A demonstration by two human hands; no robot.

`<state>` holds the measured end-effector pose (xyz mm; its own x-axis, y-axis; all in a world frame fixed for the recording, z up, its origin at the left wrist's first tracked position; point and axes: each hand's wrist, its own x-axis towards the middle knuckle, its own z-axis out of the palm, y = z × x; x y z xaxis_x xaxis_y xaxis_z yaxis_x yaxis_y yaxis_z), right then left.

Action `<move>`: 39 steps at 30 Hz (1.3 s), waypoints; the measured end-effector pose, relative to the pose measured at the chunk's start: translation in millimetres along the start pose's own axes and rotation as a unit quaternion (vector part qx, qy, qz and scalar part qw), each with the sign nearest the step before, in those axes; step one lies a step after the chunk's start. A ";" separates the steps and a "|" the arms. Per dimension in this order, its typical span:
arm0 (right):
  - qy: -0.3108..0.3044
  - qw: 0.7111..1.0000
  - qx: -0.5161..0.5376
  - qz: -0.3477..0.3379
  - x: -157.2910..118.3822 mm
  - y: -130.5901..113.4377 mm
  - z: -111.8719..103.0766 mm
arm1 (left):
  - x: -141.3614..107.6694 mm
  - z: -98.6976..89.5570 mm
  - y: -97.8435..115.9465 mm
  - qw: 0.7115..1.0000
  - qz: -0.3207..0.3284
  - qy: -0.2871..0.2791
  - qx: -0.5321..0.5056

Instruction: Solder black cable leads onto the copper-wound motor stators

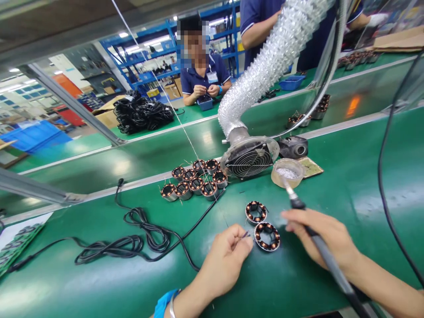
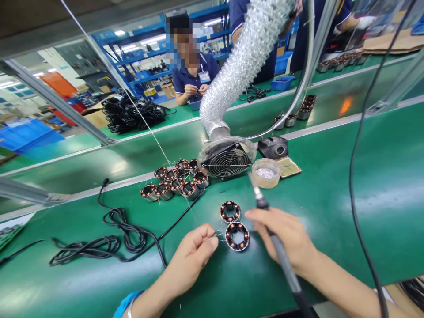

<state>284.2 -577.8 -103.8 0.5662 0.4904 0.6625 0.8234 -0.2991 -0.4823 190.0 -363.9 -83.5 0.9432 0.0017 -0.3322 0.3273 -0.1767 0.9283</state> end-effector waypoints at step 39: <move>-0.145 0.971 0.189 0.003 17.1 -25.5 31.6 | -0.1 -8.9 8.4 0.989 0.026 0.042 0.140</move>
<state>271.7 -536.0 -98.2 0.4913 0.7157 0.4964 0.7166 -0.0082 -0.6974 193.2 -356.7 -74.1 0.9638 0.0640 -0.2589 0.2599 -0.4440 0.8575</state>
